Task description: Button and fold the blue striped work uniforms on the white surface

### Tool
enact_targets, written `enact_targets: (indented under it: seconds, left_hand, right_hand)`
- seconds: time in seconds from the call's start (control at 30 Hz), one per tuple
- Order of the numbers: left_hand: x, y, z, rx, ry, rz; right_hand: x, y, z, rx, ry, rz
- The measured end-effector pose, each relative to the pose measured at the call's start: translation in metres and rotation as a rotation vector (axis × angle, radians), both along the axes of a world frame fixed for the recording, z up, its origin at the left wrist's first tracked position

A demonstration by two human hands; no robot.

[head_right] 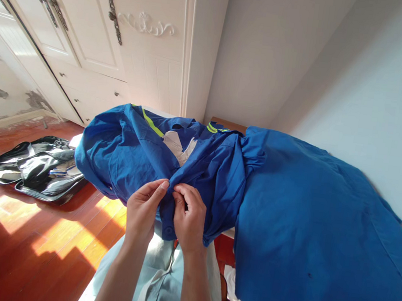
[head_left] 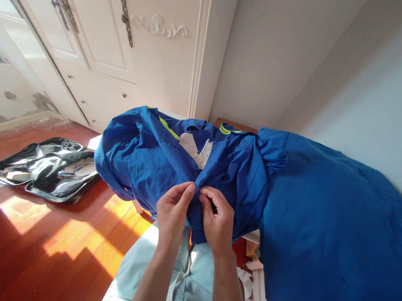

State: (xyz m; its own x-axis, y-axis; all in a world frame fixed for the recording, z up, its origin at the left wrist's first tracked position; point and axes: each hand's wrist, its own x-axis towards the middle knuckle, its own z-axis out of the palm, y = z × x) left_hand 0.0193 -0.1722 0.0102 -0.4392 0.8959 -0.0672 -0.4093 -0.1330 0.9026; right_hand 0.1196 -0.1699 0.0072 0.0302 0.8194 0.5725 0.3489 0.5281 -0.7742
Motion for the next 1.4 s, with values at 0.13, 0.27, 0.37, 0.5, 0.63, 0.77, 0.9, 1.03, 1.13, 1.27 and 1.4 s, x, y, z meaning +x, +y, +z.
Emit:
enact_targets:
  seconds: [0.13, 0.27, 0.37, 0.5, 0.63, 0.77, 0.9, 1.03, 1.13, 1.27, 1.4]
  left_hand:
    - [0.002, 0.000, 0.002, 0.012, -0.029, -0.038]
    - [0.002, -0.002, 0.005, 0.008, -0.071, -0.064]
    - [0.002, -0.002, 0.008, -0.003, -0.108, -0.096]
    - [0.001, 0.000, 0.009, -0.006, -0.133, -0.111]
    - [0.001, 0.002, 0.009, -0.018, -0.172, -0.110]
    - [0.002, 0.002, 0.008, -0.028, -0.252, -0.050]
    - [0.005, 0.001, 0.006, -0.035, -0.315, 0.026]
    - [0.007, 0.000, 0.005, -0.041, -0.310, 0.036]
    - [0.007, -0.001, 0.005, -0.035, -0.268, 0.031]
    - [0.006, -0.001, 0.004, -0.032, -0.219, 0.015]
    - [0.006, -0.001, 0.005, -0.041, -0.220, 0.006]
  right_hand:
    - [-0.001, 0.000, -0.002, -0.005, -0.003, -0.029]
    - [-0.005, -0.002, -0.003, -0.038, 0.019, -0.080]
    - [-0.008, -0.003, -0.005, -0.075, 0.046, -0.113]
    - [-0.009, -0.002, -0.006, -0.089, 0.039, -0.079]
    - [-0.008, -0.001, -0.004, -0.093, 0.040, -0.055]
    - [-0.009, -0.001, 0.001, -0.092, 0.035, -0.028]
    - [-0.004, -0.003, 0.003, -0.100, -0.008, 0.050]
    - [0.001, -0.004, 0.005, -0.120, -0.043, 0.105]
    - [0.003, -0.004, 0.005, -0.121, -0.029, 0.080]
    - [0.003, -0.001, 0.003, -0.114, -0.037, 0.069]
    - [0.005, 0.000, 0.001, -0.072, -0.106, 0.067]
